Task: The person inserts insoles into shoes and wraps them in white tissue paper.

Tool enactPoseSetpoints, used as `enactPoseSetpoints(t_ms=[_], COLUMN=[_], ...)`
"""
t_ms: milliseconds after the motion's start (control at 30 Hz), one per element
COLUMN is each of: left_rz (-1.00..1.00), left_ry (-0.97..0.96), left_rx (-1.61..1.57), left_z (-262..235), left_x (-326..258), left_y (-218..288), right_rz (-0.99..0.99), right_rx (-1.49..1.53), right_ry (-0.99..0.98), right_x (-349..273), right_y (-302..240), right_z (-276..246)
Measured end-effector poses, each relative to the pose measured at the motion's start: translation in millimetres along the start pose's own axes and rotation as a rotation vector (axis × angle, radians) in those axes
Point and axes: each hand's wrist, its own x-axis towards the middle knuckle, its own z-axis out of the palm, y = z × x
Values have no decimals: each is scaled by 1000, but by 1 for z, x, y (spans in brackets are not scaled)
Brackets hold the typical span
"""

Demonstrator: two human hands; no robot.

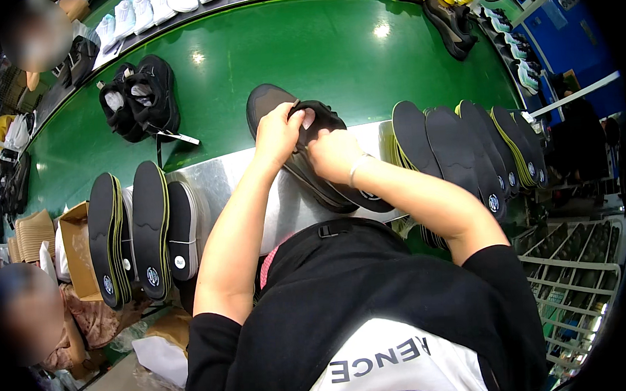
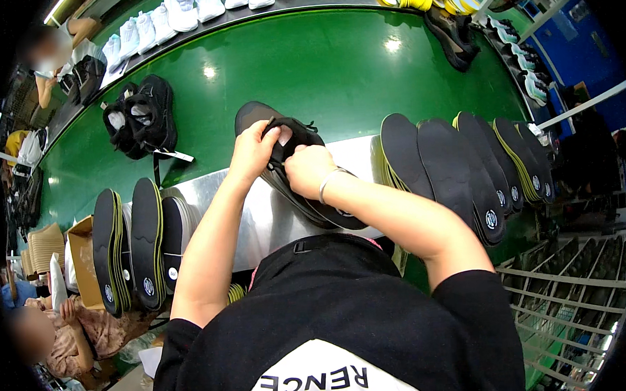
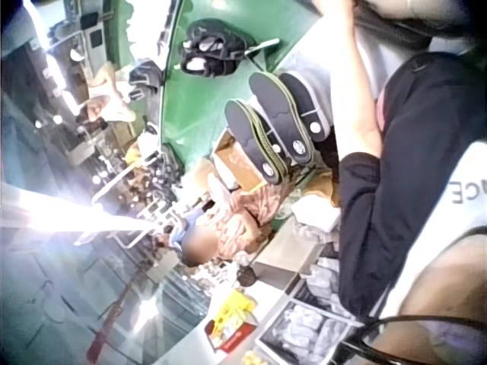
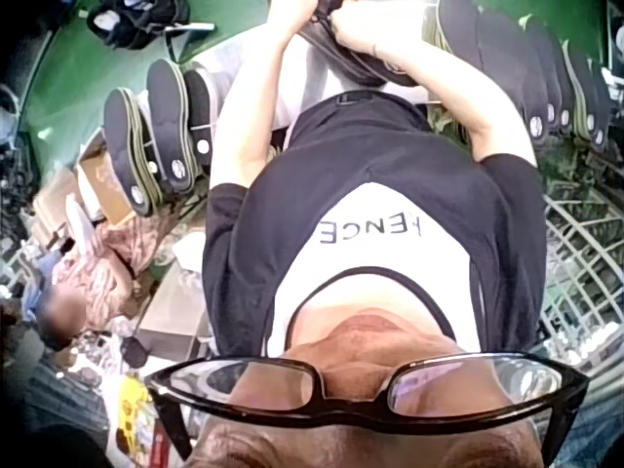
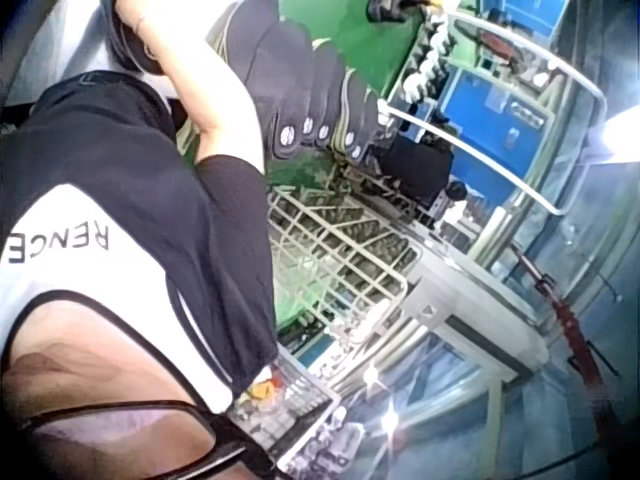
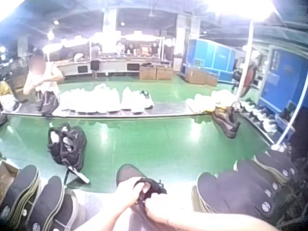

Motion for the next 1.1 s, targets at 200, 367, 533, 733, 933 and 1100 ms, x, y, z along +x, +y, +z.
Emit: enactPoseSetpoints(t_ms=[200,367,533,733,933,1100], left_rz=[-90,-64,-103,-83,-80,-82], left_ry=[6,47,4,8,30,10], left_rx=[-37,-32,-67,-139,-84,-186], left_z=[1,1,1,1,2,0], left_x=[1,-3,-8,-10,-9,-15], left_y=[-10,-8,0,-2,0,-1], right_rz=[-26,136,22,-66,-68,-16], right_rx=[105,-5,44,33,27,47], right_ry=[118,-279,-203,-7,-42,-478], right_x=[-38,-78,-74,-45,-24,4], right_y=[-1,5,12,0,-1,3], right_z=[-8,-55,-54,-22,0,-13])
